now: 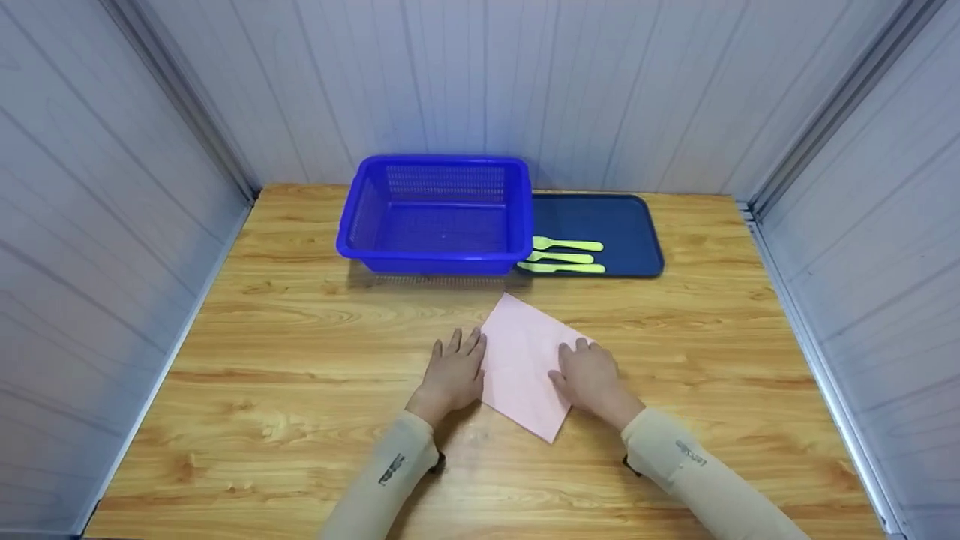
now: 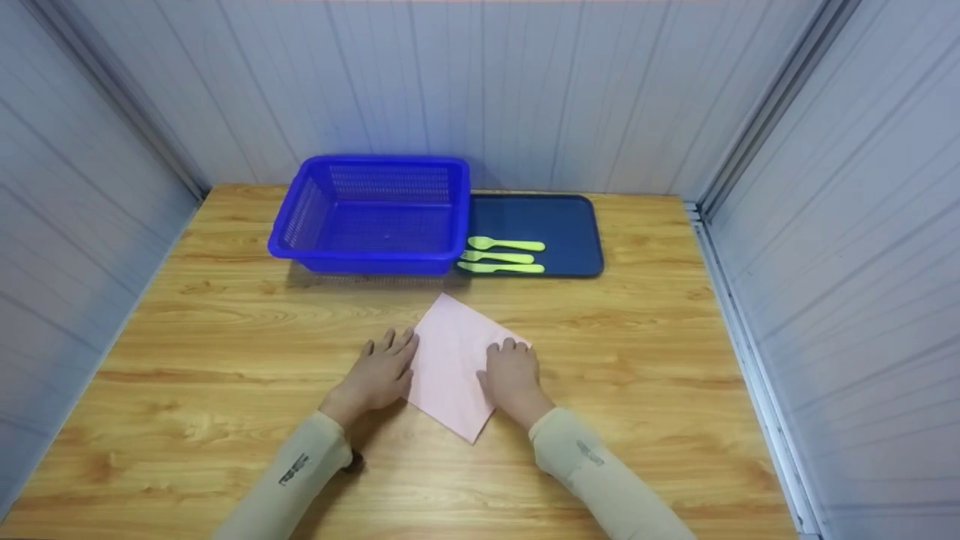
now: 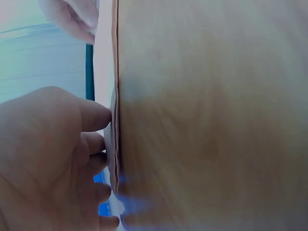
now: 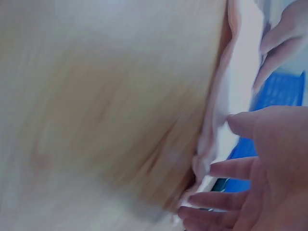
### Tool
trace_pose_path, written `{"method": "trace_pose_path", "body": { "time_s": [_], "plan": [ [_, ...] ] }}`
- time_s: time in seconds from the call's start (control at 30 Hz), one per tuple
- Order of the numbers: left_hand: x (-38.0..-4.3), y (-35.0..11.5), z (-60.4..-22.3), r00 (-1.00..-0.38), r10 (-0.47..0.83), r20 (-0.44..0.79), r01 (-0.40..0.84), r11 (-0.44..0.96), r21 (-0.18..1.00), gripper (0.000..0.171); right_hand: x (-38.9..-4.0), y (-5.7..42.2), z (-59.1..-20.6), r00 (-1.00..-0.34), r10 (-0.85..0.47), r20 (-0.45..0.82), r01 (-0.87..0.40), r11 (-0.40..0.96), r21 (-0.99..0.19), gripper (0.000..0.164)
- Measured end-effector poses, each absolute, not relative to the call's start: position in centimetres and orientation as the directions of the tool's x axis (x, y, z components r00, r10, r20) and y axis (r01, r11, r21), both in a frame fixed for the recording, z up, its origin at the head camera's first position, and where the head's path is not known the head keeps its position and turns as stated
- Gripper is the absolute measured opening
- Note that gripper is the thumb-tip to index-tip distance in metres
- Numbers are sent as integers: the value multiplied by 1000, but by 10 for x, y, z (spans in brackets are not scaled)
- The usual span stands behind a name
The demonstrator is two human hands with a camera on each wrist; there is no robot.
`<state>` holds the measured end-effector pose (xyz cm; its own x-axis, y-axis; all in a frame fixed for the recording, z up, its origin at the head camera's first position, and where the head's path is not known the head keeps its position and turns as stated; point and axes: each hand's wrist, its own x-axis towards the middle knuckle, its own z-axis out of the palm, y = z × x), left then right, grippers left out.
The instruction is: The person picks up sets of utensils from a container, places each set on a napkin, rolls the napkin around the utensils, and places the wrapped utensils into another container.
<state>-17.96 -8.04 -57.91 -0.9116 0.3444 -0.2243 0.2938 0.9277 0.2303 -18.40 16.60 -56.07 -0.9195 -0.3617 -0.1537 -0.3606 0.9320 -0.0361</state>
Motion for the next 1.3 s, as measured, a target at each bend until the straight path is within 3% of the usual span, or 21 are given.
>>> {"method": "trace_pose_path", "body": {
  "time_s": [0.5,0.7,0.9,1.3],
  "plan": [
    [-169,-96,-585,-929,326,-175,273,924,268,81,-139,136,-559,-912,-380,-153,-386,923,4,55],
    [-161,-98,-589,-942,284,-180,231,936,265,84,-139,138,-562,-916,-385,-113,-385,923,-19,49],
    [-154,-96,-589,-948,247,-198,185,940,287,84,-141,143,-567,-899,-419,-132,-412,908,-74,61],
    [-151,-97,-587,-950,226,-217,159,944,290,83,-144,141,-567,-885,-442,-148,-437,897,-71,60]
  ]
}}
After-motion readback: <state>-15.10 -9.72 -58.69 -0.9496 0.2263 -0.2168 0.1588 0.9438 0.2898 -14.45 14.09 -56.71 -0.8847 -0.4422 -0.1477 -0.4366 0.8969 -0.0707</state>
